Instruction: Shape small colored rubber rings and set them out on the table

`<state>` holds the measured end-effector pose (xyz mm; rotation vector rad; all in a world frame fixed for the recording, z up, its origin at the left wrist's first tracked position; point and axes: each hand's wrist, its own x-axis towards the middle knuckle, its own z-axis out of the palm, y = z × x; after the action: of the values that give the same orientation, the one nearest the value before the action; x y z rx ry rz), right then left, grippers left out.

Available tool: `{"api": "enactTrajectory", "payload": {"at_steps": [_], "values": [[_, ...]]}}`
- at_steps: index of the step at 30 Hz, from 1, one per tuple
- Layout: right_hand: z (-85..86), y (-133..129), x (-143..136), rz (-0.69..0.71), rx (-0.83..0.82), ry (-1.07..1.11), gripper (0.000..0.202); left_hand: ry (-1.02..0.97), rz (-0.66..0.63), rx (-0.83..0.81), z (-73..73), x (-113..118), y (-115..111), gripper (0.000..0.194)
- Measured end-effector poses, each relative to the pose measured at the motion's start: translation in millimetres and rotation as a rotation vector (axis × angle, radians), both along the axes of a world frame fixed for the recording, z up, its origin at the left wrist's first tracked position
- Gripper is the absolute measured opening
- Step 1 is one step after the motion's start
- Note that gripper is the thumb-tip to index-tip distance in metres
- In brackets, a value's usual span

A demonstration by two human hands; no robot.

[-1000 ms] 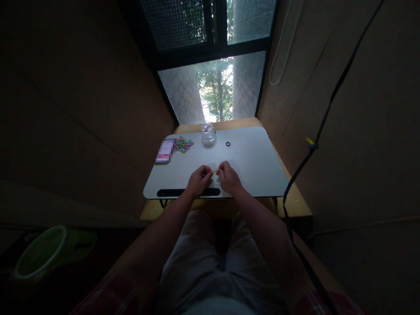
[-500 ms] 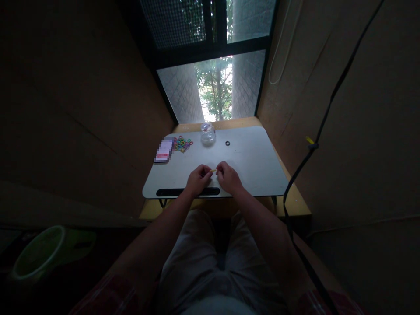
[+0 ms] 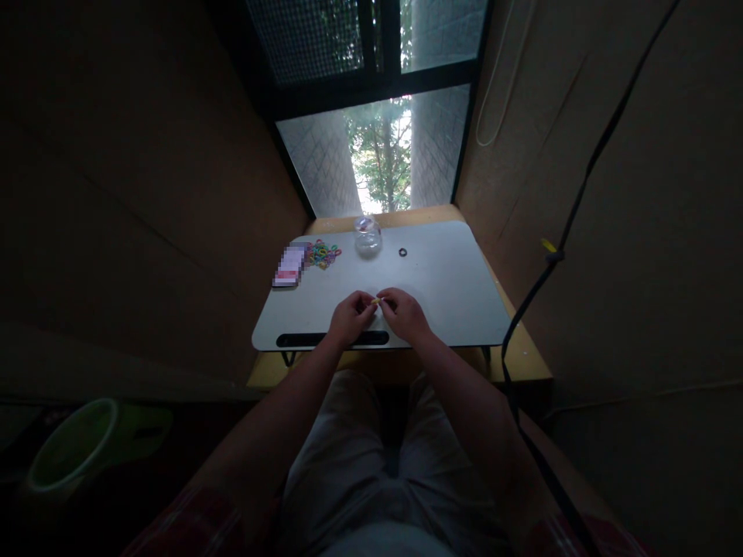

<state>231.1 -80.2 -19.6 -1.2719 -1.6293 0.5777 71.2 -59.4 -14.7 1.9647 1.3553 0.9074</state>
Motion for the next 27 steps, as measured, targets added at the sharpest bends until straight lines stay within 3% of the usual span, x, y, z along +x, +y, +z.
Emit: {"api": "enactTrajectory", "payload": {"at_steps": [27], "values": [[-5.2, 3.1, 0.9, -0.082, -0.044, 0.01, 0.013, -0.017, -0.05, -0.042, 2.1, -0.8, -2.5, 0.027]]}}
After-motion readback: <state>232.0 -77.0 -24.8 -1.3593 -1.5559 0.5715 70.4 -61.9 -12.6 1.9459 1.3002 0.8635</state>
